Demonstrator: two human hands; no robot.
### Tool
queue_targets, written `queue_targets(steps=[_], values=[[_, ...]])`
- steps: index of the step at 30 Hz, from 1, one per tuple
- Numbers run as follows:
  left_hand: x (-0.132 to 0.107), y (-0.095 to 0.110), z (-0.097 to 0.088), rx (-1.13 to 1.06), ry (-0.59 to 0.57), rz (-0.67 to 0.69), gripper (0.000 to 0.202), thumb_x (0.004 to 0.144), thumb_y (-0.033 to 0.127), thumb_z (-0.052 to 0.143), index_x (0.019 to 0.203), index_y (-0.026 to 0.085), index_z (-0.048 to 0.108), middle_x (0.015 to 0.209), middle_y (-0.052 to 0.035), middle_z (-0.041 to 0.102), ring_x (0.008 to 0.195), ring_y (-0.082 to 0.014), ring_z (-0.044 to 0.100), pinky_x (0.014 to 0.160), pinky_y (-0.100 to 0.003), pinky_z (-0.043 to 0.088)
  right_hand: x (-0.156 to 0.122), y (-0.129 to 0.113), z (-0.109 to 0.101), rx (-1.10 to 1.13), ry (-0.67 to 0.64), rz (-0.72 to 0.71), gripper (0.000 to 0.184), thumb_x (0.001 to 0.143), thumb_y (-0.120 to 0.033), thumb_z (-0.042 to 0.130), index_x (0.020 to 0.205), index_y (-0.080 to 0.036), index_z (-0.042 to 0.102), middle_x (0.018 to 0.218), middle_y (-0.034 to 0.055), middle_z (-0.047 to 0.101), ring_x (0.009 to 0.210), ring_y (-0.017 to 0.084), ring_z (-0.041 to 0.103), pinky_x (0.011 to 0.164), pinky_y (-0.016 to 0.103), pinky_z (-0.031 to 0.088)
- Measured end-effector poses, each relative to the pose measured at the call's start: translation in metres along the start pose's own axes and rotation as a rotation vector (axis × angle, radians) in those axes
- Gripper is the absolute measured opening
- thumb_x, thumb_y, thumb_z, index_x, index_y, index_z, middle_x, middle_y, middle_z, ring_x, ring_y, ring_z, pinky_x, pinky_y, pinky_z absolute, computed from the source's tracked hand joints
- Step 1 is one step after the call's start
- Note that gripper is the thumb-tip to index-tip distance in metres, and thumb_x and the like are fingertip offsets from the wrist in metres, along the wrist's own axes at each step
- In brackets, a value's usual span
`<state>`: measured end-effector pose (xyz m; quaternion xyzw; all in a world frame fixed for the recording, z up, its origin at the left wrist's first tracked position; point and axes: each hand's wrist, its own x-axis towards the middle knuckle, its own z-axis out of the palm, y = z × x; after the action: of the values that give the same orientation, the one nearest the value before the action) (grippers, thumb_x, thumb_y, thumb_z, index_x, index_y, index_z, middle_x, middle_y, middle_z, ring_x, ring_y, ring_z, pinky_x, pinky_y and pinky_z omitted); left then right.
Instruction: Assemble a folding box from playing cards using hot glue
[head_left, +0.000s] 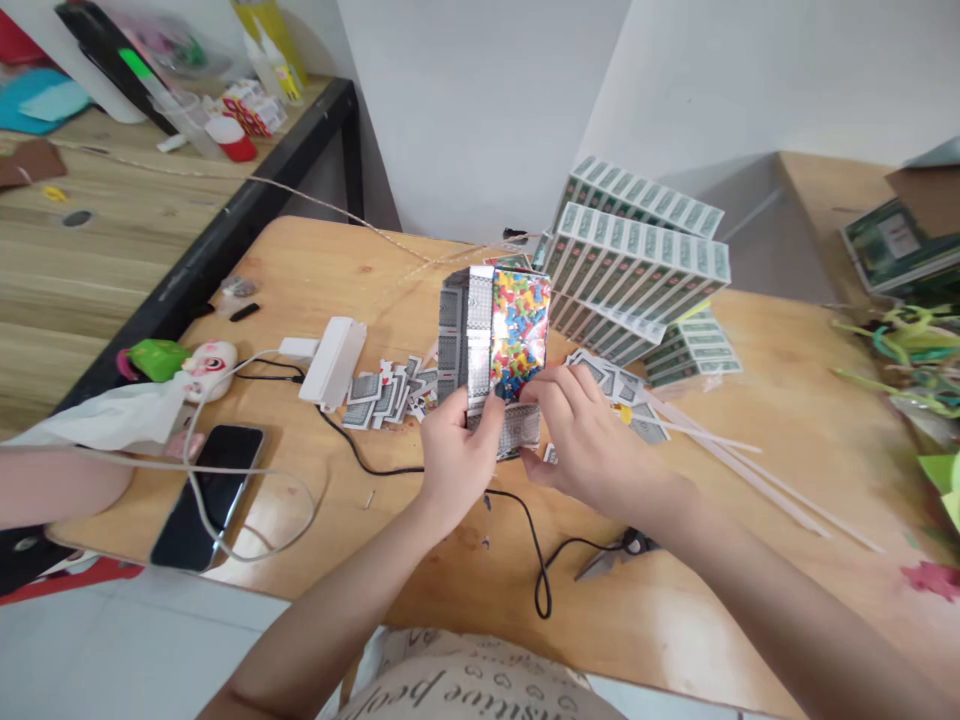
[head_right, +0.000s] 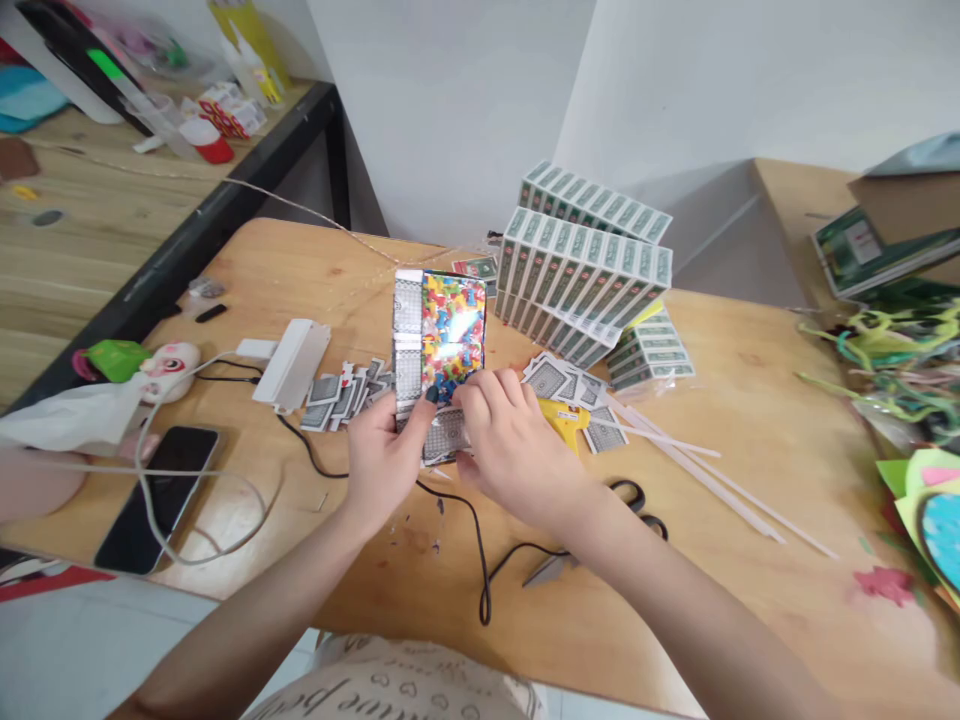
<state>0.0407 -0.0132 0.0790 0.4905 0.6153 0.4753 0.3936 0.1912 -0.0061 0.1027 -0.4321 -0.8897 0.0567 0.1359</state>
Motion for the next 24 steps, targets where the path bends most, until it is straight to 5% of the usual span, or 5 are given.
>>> queue_targets(steps=[12,24], values=[[-0.003,-0.001,-0.003,0.037,0.069,0.081,0.025,0.080,0.028,0.058,0.060,0.018,0.048,0.052,0.0047,0.044,0.052,-0.0096,0.037,0.049,-0.021,0.030,-0.005,-0.005,0.003,0.068,0.127,-0.036,0.036,0.079,-0.012,0.056,0.114,-0.012,0.046,0.112,0.0174,0.054,0.105,0.032,0.046,0.082,0.048,0.047],[0.000,-0.001,0.002,-0.012,0.049,0.018,0.024,0.079,0.028,0.058,0.059,0.018,0.052,0.055,0.0036,0.051,0.054,-0.0100,0.040,0.052,-0.021,0.033,0.004,-0.005,-0.009,-0.020,-0.024,-0.062,0.023,0.078,-0.013,0.056,0.101,-0.010,0.058,0.105,0.0173,0.058,0.102,0.032,0.046,0.083,0.048,0.047]])
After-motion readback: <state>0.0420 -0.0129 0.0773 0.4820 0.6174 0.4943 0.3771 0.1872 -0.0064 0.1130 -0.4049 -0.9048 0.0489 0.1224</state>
